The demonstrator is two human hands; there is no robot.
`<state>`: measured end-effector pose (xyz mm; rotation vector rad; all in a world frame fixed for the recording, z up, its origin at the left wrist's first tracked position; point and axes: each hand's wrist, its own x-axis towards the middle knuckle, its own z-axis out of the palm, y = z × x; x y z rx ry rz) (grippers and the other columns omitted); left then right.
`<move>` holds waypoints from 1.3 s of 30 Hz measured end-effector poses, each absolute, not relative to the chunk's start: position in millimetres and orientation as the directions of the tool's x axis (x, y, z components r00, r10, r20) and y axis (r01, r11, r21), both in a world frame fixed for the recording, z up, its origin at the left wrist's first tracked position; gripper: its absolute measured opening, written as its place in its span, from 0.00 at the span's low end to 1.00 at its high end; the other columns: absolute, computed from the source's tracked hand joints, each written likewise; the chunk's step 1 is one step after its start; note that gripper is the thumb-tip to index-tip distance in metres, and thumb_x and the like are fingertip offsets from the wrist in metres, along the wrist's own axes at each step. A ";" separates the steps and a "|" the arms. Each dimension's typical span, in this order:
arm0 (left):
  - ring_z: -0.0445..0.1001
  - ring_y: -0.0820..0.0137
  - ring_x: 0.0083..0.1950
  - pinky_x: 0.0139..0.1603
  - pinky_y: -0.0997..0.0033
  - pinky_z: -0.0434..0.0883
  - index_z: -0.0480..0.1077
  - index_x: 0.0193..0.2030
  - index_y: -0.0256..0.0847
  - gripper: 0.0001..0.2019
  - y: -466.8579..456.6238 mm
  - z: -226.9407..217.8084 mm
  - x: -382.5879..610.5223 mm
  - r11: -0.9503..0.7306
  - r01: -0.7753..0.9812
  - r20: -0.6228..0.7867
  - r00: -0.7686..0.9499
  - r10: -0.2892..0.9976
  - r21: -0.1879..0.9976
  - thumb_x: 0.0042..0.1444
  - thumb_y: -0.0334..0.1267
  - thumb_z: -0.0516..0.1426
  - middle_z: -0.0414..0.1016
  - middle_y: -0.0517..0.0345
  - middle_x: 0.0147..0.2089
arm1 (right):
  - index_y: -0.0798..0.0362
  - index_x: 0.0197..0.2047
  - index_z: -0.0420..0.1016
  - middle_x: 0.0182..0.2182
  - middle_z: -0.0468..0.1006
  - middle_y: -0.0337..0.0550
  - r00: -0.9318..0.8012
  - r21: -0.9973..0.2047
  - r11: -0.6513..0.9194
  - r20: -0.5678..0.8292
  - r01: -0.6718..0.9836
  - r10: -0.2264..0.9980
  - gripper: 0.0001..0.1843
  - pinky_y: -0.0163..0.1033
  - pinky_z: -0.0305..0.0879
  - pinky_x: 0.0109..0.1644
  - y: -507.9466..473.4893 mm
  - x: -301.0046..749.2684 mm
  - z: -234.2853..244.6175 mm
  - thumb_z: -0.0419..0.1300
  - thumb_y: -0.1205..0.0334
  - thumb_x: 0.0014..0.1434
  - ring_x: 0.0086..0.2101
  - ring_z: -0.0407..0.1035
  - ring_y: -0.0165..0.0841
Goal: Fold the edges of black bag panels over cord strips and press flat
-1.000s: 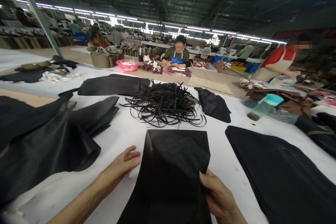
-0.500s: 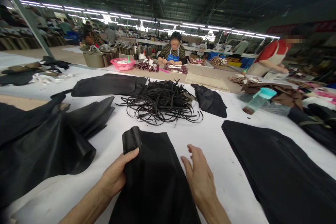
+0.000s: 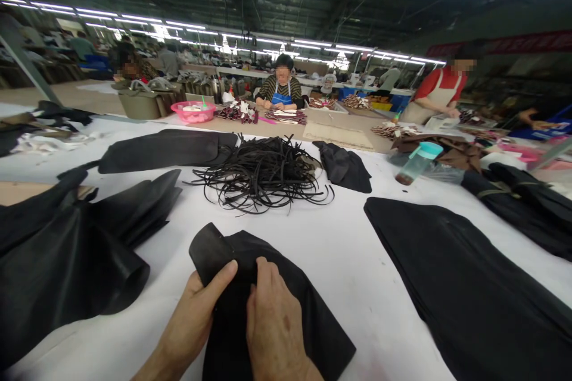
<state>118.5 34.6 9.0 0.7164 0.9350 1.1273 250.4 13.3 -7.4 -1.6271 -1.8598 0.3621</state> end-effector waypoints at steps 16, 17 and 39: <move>0.73 0.68 0.23 0.27 0.71 0.71 0.74 0.31 0.38 0.13 54.7 16.5 79.0 0.302 -0.478 -0.348 -0.008 0.937 0.825 0.41 0.42 0.66 0.75 0.60 0.23 | 0.49 0.24 0.47 0.18 0.52 0.31 -0.002 -0.646 -0.005 -0.011 0.763 1.000 0.19 0.35 0.46 0.25 34.1 280.6 30.5 0.42 0.50 0.63 0.22 0.49 0.29; 0.73 0.69 0.24 0.28 0.72 0.71 0.74 0.32 0.38 0.12 54.8 15.9 77.2 0.294 -0.480 -0.328 0.014 0.944 0.827 0.42 0.43 0.66 0.75 0.60 0.23 | 0.49 0.24 0.47 0.19 0.52 0.31 -0.002 -0.652 -0.018 -0.030 0.758 1.000 0.19 0.35 0.46 0.26 35.6 286.6 31.2 0.42 0.49 0.63 0.22 0.50 0.29; 0.76 0.67 0.28 0.27 0.73 0.74 0.72 0.41 0.45 0.15 63.7 5.6 11.1 0.222 -0.442 -0.424 -0.434 0.795 0.869 0.43 0.38 0.64 0.78 0.63 0.28 | 0.50 0.24 0.65 0.23 0.69 0.37 0.375 -0.906 -0.312 -0.194 0.285 0.906 0.20 0.38 0.60 0.35 22.8 408.0 -23.8 0.57 0.41 0.48 0.30 0.63 0.36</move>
